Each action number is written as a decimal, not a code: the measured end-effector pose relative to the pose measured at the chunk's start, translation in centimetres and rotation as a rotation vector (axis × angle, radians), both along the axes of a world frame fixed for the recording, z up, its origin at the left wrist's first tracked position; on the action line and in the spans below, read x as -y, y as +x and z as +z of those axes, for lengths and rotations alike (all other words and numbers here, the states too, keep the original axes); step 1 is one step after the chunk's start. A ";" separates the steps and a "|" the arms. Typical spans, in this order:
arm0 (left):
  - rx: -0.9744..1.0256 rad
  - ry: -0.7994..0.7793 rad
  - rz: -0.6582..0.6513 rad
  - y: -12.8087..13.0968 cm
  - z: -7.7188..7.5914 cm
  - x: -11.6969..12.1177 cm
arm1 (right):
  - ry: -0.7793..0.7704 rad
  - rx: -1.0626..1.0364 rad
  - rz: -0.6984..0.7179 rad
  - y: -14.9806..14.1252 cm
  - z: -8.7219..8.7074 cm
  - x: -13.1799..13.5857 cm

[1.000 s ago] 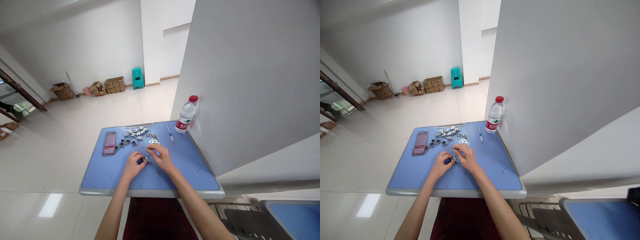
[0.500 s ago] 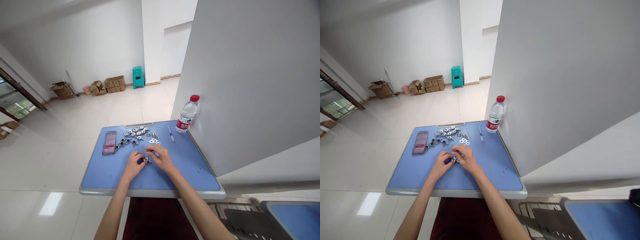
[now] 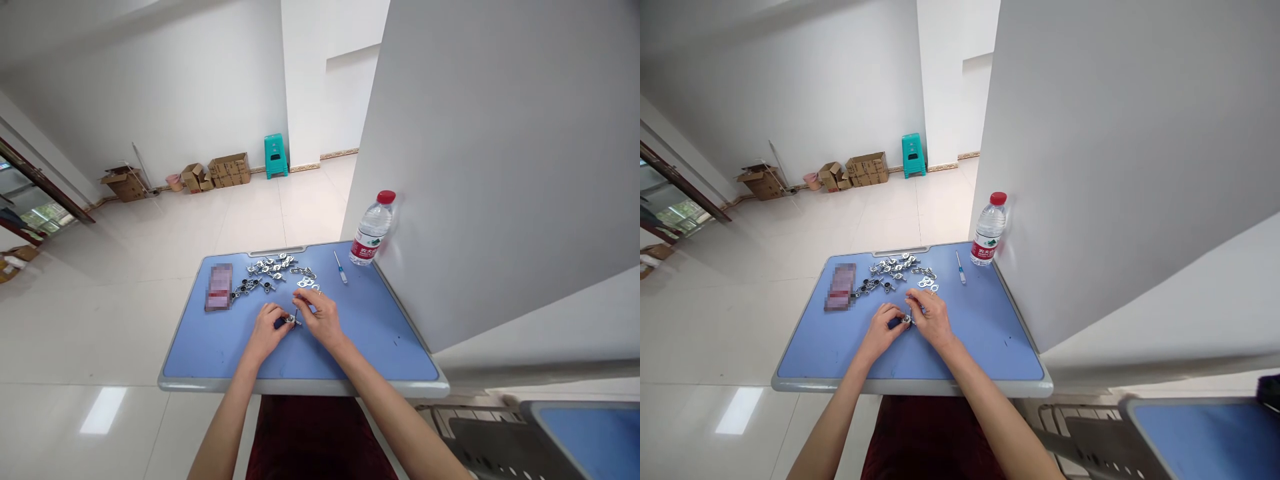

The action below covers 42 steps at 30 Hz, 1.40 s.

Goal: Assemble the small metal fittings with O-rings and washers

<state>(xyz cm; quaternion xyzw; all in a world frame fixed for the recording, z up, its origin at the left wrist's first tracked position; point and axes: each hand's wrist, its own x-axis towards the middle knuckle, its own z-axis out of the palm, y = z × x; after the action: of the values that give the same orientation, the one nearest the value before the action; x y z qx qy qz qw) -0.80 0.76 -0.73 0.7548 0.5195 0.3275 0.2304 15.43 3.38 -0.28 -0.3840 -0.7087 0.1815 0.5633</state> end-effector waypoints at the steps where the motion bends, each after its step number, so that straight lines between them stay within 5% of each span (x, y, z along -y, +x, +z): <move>1: -0.001 0.001 -0.001 0.0 0.0 0.0 | 0.008 -0.006 0.007 0.0 -0.1 0.0; 19: -0.007 0.037 -0.023 -0.3 -0.7 -0.1 | -0.042 0.005 0.061 0.2 -0.2 -0.2; 32: -0.041 0.062 -0.072 -0.9 -1.3 -0.4 | -0.194 -0.244 -0.008 0.2 -0.3 -0.3; 42: -0.130 0.113 0.089 -0.4 -0.5 0.1 | -0.239 -0.291 -0.028 0.3 0.0 -0.6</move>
<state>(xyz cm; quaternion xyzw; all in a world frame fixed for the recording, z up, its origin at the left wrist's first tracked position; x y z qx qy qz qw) -1.21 0.64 -1.28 0.7626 0.5471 0.3161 0.1386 15.68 3.96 -0.27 -0.4277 -0.5876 0.3102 0.6129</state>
